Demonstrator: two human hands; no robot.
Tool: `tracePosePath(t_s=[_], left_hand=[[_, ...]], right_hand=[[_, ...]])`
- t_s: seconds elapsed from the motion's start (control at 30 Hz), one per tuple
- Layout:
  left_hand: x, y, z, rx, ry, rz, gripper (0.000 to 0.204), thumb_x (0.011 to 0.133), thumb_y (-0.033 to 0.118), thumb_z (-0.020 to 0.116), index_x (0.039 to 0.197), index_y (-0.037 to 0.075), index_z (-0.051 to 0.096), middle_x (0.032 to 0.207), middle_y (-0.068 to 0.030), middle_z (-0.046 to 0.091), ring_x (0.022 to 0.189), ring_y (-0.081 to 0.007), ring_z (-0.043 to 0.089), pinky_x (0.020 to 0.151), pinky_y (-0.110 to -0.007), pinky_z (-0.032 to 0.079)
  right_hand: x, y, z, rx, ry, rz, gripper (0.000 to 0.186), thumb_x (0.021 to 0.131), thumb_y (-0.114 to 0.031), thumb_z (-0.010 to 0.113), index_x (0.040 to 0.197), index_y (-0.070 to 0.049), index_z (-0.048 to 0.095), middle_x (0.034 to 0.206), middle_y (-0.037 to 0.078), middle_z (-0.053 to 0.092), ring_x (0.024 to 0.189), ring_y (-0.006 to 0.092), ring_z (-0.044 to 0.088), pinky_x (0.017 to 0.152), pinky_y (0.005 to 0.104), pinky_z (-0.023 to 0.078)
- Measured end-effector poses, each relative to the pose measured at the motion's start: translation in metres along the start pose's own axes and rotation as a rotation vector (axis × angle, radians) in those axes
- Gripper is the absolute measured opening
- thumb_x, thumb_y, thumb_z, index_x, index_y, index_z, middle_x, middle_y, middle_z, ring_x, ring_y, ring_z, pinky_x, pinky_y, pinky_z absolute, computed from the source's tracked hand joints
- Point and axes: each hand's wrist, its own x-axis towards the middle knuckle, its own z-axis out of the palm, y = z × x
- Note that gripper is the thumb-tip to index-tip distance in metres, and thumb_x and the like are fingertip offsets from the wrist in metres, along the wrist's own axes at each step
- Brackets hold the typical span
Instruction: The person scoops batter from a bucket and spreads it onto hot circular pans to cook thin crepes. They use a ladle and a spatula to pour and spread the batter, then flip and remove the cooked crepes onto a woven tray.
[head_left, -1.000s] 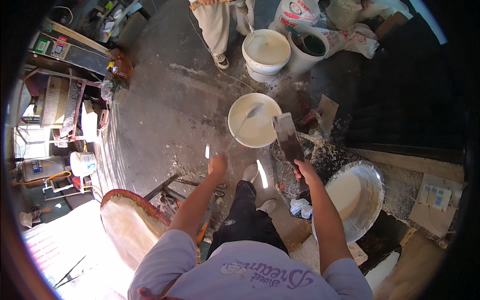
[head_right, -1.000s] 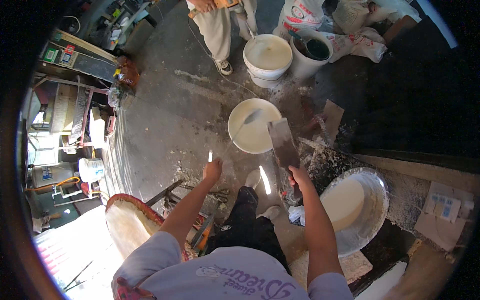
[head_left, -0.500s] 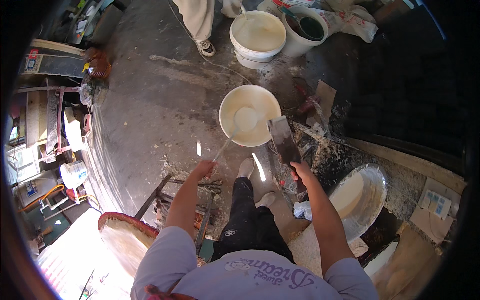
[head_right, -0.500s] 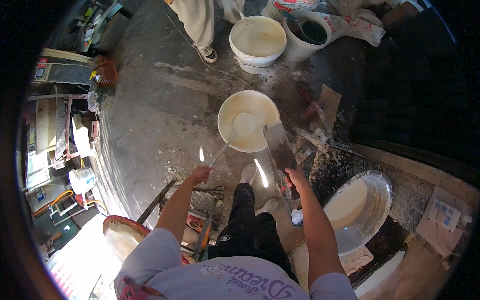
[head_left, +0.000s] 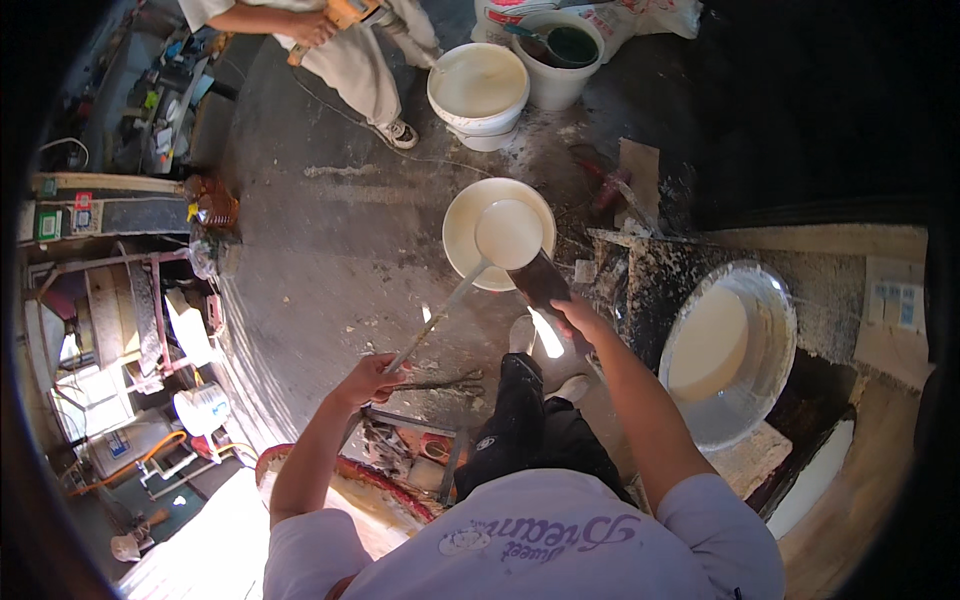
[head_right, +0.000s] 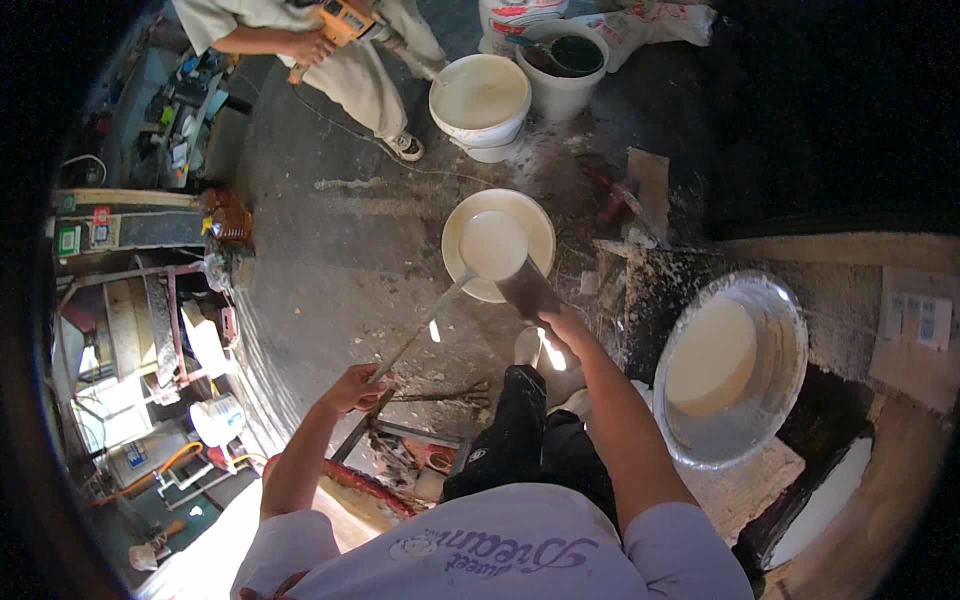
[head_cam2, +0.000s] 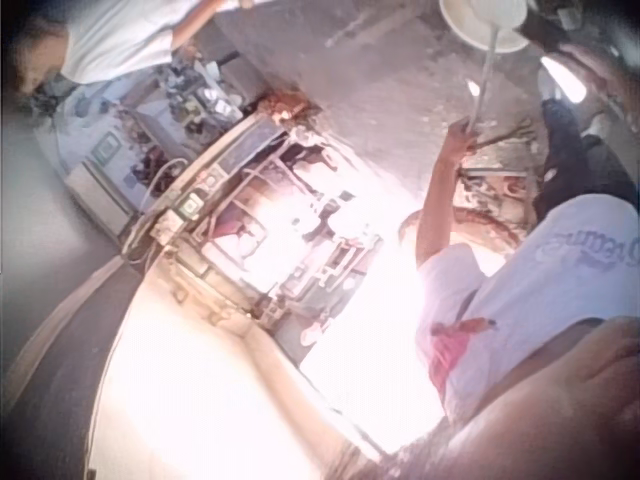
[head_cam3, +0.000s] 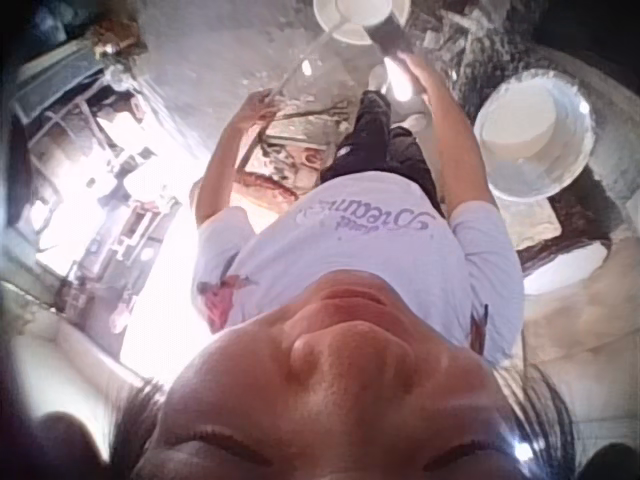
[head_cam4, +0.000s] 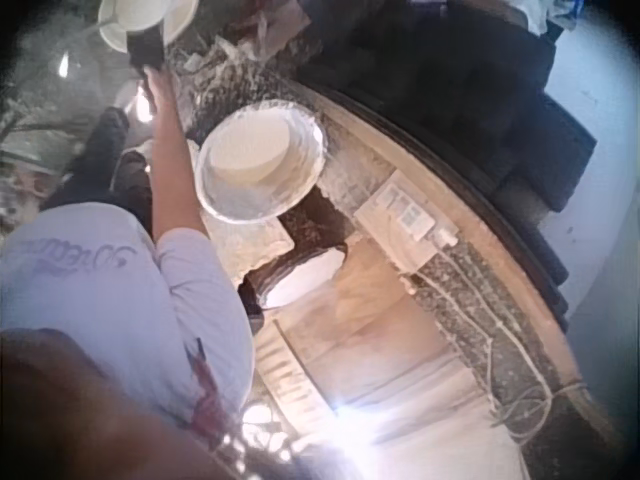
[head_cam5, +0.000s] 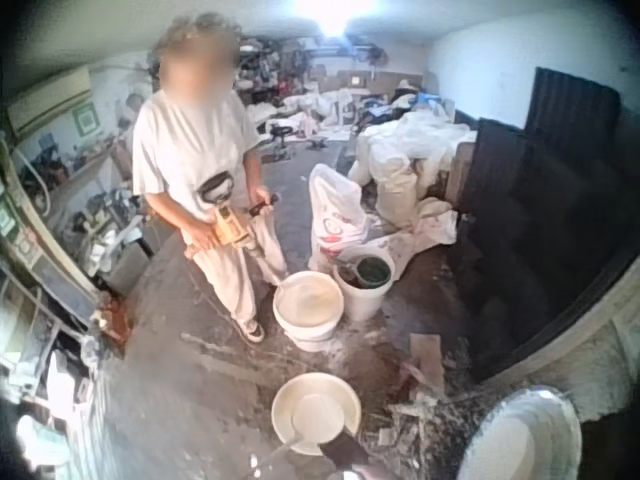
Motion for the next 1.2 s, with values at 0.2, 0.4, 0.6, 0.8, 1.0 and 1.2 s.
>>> tracePosePath(t_s=[0.2,0.4,0.6,0.8,1.0,1.2], left_hand=[[-0.077,0.061,0.065,0.111,-0.035,-0.046,0.018,0.082,0.010,0.060,0.099,0.004,0.053,0.052,0.0072,0.027,0.039,-0.0027,0.022,0.037,-0.021,0.015],[-0.084,0.032,0.157,0.176,-0.148,-0.065,0.021,0.084,0.013,0.058,0.102,0.004,0.053,0.051,0.0091,0.024,0.039,-0.0019,0.021,0.037,-0.020,0.015],[-0.028,-0.034,0.293,0.020,-0.336,-0.144,0.023,0.089,0.024,0.051,0.103,0.006,0.053,0.050,0.0085,0.027,0.037,-0.0034,0.024,0.035,-0.020,0.021],[0.091,-0.105,0.374,0.613,-0.069,0.289,0.026,0.088,0.029,0.048,0.091,0.004,0.054,0.054,-0.0078,0.047,0.045,-0.0216,0.047,0.042,-0.032,0.036],[0.175,-0.108,0.429,1.181,0.298,0.938,0.031,0.088,0.028,0.044,0.089,-0.002,0.051,0.072,-0.0218,0.056,0.070,-0.0408,0.055,0.064,-0.046,0.042],[0.225,-0.104,0.491,1.344,0.209,0.863,0.018,0.085,0.017,0.041,0.087,0.001,0.051,0.076,-0.0258,0.057,0.075,-0.0431,0.056,0.064,-0.051,0.042]], right_hand=[[-0.086,-0.006,-0.018,0.197,-0.078,-0.062,0.016,0.087,-0.021,0.049,0.093,-0.007,0.045,0.050,0.003,0.044,0.034,0.0122,0.037,0.033,0.0272,0.029],[-0.246,0.069,-0.092,0.123,0.249,-0.204,0.025,0.081,-0.018,0.055,0.096,-0.001,0.045,0.048,0.004,0.045,0.036,0.0135,0.043,0.034,0.0298,0.032],[-0.362,0.168,-0.130,0.002,0.759,-0.149,0.030,0.080,-0.014,0.056,0.099,0.001,0.038,0.052,0.007,0.050,0.037,0.0139,0.047,0.035,0.0286,0.038],[-0.391,0.269,-0.173,0.061,0.807,0.059,0.036,0.079,-0.017,0.058,0.102,0.004,0.038,0.054,0.010,0.053,0.041,0.0182,0.053,0.038,0.0315,0.042],[-0.406,0.299,-0.195,0.060,0.803,0.057,0.034,0.077,-0.012,0.058,0.106,0.001,0.046,0.063,0.012,0.056,0.044,0.0198,0.055,0.042,0.0318,0.044],[-0.403,0.289,-0.187,-0.413,1.030,0.052,0.050,0.074,-0.024,0.063,0.122,-0.022,0.048,0.100,0.016,0.060,0.092,0.0321,0.058,0.081,0.0419,0.045]])
